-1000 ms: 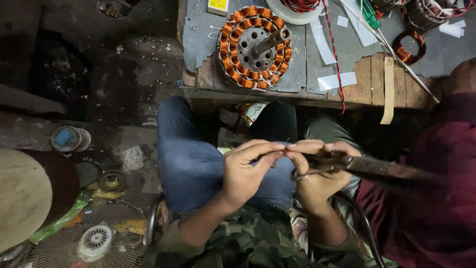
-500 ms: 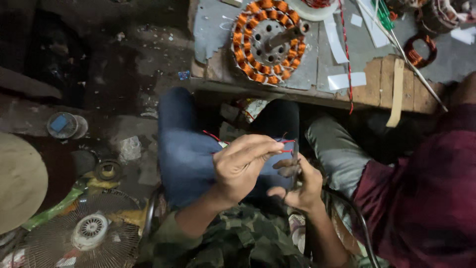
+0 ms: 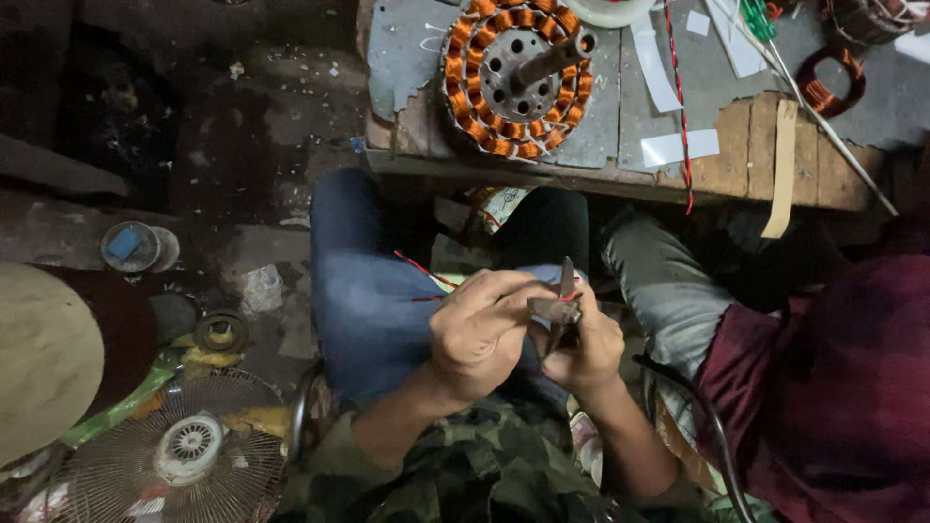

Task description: The person winds copper wire onto a motor stator, then strips the wire ends with shears and twists them together. They insert the wires into the stator slots and secure them with white tape.

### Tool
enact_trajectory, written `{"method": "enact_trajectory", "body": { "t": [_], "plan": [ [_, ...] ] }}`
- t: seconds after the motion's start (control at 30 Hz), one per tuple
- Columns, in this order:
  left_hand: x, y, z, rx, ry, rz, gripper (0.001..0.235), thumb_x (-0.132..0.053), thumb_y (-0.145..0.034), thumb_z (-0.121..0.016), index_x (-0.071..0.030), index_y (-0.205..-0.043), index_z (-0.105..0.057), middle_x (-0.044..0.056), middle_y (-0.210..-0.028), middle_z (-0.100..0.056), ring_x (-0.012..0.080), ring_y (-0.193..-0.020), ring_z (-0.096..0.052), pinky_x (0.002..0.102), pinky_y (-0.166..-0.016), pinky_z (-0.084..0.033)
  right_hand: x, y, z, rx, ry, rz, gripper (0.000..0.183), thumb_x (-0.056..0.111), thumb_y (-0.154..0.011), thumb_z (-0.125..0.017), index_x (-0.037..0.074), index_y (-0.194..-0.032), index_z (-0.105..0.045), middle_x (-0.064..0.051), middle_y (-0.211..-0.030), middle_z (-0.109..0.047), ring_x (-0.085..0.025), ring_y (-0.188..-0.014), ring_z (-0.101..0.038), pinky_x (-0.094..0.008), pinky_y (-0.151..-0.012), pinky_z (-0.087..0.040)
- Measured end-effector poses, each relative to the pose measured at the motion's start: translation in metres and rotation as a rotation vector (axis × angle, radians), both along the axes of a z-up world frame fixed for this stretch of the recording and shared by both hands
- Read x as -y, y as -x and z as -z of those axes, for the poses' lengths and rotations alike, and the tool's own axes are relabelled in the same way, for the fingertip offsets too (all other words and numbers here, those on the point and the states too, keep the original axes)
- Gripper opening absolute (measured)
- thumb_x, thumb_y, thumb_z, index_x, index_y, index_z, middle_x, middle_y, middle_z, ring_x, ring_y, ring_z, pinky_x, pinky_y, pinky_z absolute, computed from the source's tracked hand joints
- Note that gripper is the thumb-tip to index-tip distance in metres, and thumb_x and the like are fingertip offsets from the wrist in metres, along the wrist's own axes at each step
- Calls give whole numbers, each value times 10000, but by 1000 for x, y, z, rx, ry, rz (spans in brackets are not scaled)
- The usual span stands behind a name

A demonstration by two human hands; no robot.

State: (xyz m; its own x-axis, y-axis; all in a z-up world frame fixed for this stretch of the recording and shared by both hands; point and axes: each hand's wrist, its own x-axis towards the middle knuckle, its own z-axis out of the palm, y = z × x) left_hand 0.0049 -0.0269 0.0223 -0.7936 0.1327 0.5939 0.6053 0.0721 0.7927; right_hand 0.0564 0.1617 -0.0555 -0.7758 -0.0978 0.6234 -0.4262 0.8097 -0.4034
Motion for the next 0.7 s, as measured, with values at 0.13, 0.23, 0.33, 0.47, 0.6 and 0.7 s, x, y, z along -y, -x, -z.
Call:
{"method": "enact_trajectory", "body": {
  "t": [0.13,0.23,0.33,0.47,0.6,0.7],
  "plan": [
    [-6,-1,5,18,-64,-43,266,136,-810,-711,-13,-1029,-736,92,-1032,-720,253,-892,-722,346,-796,-594,3,-3,8,-6,-46,96,751,39,-827,-794,-94,-1465,-423,-170,-941,-720,-293,-729,-729,-368,-666,-578],
    [-7,-1,5,46,-88,-46,232,126,-835,-712,-5,-1024,-738,97,-1033,-723,229,-896,-737,318,-801,-613,5,-2,6,43,-78,141,755,44,-859,-800,-105,-1480,-397,-158,-893,-712,-291,-700,-713,-369,-636,-565],
    [-9,2,1,108,-145,-3,182,84,-902,-737,5,-1066,-739,98,-1051,-730,189,-909,-753,271,-807,-638,6,5,-8,147,31,149,732,35,-905,-784,-82,-1495,-367,-146,-888,-734,-245,-666,-705,-342,-586,-547],
    [-9,3,-5,245,-170,44,140,43,-931,-754,5,-1066,-755,80,-1000,-748,169,-876,-748,257,-778,-619,3,11,-41,365,794,28,718,43,-952,-735,41,-1516,-291,-142,-991,-766,-202,-796,-749,-315,-721,-599],
    [-13,5,-6,275,-169,31,117,45,-917,-764,0,-1025,-757,81,-964,-752,169,-855,-747,267,-759,-603,6,17,-63,285,1085,-122,819,-37,-891,-785,102,-1510,-267,-194,-1155,-729,-245,-1062,-725,-329,-946,-580],
    [-17,4,0,261,-178,31,108,35,-914,-766,3,-1017,-752,84,-958,-749,172,-850,-741,274,-759,-600,8,21,-65,211,1028,-163,811,-87,-884,-777,131,-1488,-281,-160,-1045,-709,-219,-993,-722,-325,-919,-581]
  ]
}}
